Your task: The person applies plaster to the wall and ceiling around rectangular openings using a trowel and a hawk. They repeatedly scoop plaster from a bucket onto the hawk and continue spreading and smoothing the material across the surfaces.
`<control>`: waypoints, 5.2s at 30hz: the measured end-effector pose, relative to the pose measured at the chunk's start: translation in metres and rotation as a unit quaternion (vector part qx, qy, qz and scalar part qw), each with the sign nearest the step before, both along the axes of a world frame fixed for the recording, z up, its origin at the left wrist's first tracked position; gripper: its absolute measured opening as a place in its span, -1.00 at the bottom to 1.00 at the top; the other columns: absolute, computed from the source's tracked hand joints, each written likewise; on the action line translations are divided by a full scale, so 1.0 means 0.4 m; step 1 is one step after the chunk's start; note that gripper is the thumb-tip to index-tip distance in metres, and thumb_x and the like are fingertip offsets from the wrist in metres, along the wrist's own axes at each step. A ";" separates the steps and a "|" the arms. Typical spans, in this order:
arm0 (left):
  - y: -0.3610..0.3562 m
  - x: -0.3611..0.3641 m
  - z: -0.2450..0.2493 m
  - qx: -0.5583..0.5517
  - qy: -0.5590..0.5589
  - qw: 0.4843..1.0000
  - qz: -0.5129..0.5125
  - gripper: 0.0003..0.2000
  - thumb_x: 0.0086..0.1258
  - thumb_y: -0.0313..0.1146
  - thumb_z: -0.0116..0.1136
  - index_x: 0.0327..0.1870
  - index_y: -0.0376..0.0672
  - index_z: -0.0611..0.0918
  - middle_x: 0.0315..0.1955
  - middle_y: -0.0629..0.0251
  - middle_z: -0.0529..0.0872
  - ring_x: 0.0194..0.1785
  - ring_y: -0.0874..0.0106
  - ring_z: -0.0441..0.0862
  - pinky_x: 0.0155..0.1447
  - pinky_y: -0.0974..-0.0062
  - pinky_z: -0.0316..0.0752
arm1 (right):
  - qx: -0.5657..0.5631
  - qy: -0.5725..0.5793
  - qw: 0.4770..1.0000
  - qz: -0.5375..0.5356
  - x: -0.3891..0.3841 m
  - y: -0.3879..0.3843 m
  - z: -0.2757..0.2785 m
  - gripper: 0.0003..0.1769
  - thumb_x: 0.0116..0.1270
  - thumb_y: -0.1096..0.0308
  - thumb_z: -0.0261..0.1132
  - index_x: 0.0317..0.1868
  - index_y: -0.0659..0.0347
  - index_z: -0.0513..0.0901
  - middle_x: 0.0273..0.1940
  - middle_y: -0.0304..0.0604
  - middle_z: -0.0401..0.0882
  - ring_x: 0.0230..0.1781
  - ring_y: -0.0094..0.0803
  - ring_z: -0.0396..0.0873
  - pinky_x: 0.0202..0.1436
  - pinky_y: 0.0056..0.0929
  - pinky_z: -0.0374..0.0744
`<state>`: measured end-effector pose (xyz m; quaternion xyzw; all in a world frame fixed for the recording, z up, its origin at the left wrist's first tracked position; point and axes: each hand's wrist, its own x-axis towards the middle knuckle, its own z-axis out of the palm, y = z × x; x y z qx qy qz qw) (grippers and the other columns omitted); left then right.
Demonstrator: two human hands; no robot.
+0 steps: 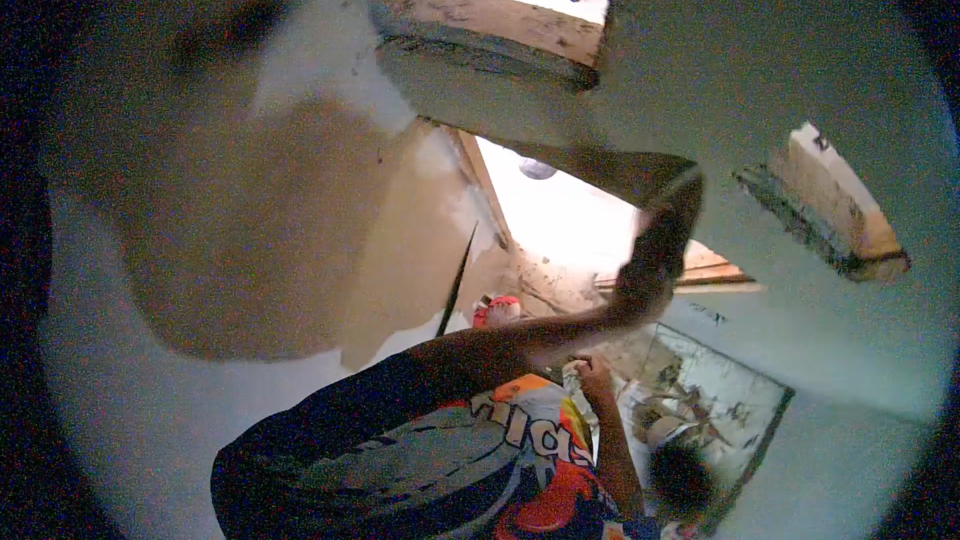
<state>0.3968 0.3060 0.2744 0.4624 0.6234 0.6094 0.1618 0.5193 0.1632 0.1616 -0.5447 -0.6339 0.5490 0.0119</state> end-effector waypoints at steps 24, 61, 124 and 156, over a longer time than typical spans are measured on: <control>-0.281 -0.094 -0.562 -0.601 -0.465 0.549 -0.350 -0.66 0.10 -0.42 0.11 -0.07 -0.26 0.45 -0.16 0.12 0.56 -0.09 0.25 0.53 -0.01 0.24 0.45 | -0.133 -0.175 0.911 -0.349 0.270 -0.454 -0.592 -0.68 0.17 0.26 0.02 -0.12 0.23 0.49 -0.15 0.12 0.52 -0.11 0.02 0.48 0.00 -0.15 0.42; -0.284 -0.067 -0.964 -0.691 -0.154 0.536 -0.459 -0.75 0.21 -0.46 -0.01 -0.07 -0.23 0.49 -0.15 0.18 0.56 0.02 0.33 0.46 0.12 0.38 0.34 | -0.075 -0.242 0.896 -0.365 0.437 -0.604 -0.913 -0.59 0.17 0.13 0.17 -0.06 0.24 0.47 -0.24 0.08 0.55 -0.22 -0.04 0.53 -0.21 -0.14 0.49; -0.315 -0.732 0.125 0.043 -0.537 0.838 -0.084 -0.67 0.29 -0.29 0.05 0.04 -0.14 0.38 -0.08 0.22 0.49 -0.01 0.35 0.46 0.01 0.36 0.44 | 0.045 -0.096 0.987 -0.117 0.224 0.093 -0.347 -0.64 0.18 0.28 0.13 -0.03 0.29 0.47 -0.15 0.07 0.52 -0.11 -0.17 0.51 -0.16 -0.25 0.51; -0.180 -0.798 0.080 0.058 -0.185 0.935 0.297 -0.40 0.26 -0.37 -0.06 0.29 -0.31 0.03 0.07 -0.05 0.32 0.12 0.19 0.31 0.17 0.33 0.24 | -0.043 -0.041 0.998 -0.003 0.250 0.163 -0.142 -0.61 0.17 0.32 0.11 -0.02 0.35 0.42 -0.34 -0.09 0.53 -0.53 -0.43 0.50 -0.50 -0.51 0.48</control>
